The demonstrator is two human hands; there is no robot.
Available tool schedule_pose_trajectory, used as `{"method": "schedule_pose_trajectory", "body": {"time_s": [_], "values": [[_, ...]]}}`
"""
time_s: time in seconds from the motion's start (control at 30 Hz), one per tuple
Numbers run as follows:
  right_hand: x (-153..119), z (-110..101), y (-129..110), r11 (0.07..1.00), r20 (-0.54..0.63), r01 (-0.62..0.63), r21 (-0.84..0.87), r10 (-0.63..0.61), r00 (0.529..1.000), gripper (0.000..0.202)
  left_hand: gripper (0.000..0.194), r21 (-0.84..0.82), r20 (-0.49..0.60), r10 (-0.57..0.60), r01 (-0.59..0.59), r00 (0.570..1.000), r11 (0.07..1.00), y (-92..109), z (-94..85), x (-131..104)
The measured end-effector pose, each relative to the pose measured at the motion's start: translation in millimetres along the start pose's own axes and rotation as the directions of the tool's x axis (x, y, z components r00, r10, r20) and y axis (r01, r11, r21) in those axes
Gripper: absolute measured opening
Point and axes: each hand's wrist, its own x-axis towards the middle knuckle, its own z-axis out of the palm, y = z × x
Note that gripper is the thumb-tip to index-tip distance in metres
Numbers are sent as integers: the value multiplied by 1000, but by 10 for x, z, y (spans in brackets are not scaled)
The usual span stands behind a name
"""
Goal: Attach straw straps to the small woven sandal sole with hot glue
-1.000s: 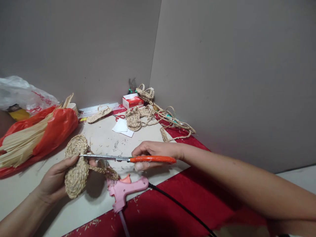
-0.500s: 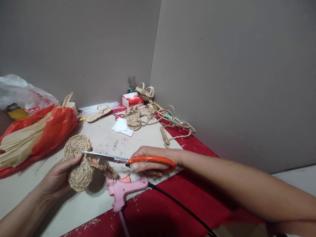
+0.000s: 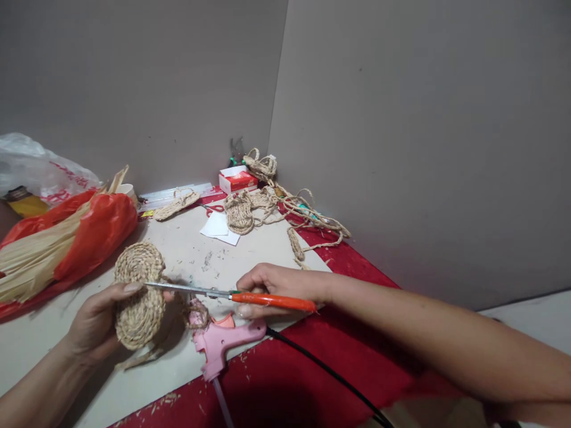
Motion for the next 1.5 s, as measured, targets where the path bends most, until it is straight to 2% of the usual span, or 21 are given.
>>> {"method": "schedule_pose_trajectory", "body": {"time_s": [0.07,0.13,0.2,0.27,0.33,0.47,0.53,0.57,0.6,0.67,0.73,0.83,0.93,1.07,1.23,1.3,1.37,1.4,1.5], "values": [[-56,-55,-81,994,-7,5,-106,-6,1000,38,18,-30,-38,17,-18,999,999,34,12,0],[-122,-117,-149,952,-91,-24,-306,-4,996,39,16,-42,-75,59,-62,995,997,69,18,9],[-181,-173,-169,821,-254,-133,-555,-16,967,39,15,-42,-126,118,-124,985,991,97,18,20],[-224,-219,-127,633,-411,-300,-714,-32,911,37,18,-21,-189,188,-196,964,980,116,23,23],[-252,-256,-49,486,-494,-422,-766,-24,869,35,27,18,-228,261,-264,938,964,128,46,8],[-273,-267,-13,364,-533,-497,-788,0,846,30,43,101,-217,377,-364,900,926,141,152,-73],[-240,-195,-136,406,-573,-485,-774,-124,810,25,49,134,-202,415,-395,887,909,143,215,-122],[-202,-131,-230,479,-599,-452,-752,-213,772,23,51,151,-192,432,-409,881,900,143,244,-145],[-146,-49,-337,608,-633,-356,-710,-328,702,23,53,166,-180,450,-423,875,891,142,271,-167],[13,150,-557,820,-637,-16,-572,-432,639,27,53,193,-150,484,-455,862,869,141,316,-209],[204,357,-738,872,-660,231,-432,-480,578,29,52,214,-118,519,-489,846,846,146,348,-252],[439,595,-888,836,-681,411,-363,-539,496,33,50,241,-57,553,-526,831,816,167,375,-320],[515,726,-959,816,-685,419,-398,-569,456,30,44,260,3,567,-548,824,795,195,386,-381],[463,822,-1060,782,-678,382,-492,-620,395,11,37,229,62,547,-545,835,806,225,400,-435],[422,896,-1118,711,-628,331,-621,-703,333,5,50,169,109,490,-502,865,848,276,404,-490],[422,910,-1109,631,-568,257,-732,-774,281,6,55,145,114,457,-470,882,871,299,387,-507],[422,916,-1093,513,-472,158,-844,-849,238,9,57,126,105,427,-438,898,890,314,368,-518],[420,918,-1086,454,-422,108,-884,-876,232,10,57,118,96,410,-419,907,900,316,362,-520],[410,926,-1071,347,-336,-9,-938,-901,274,15,54,84,53,368,-372,928,924,300,375,-520]]}}
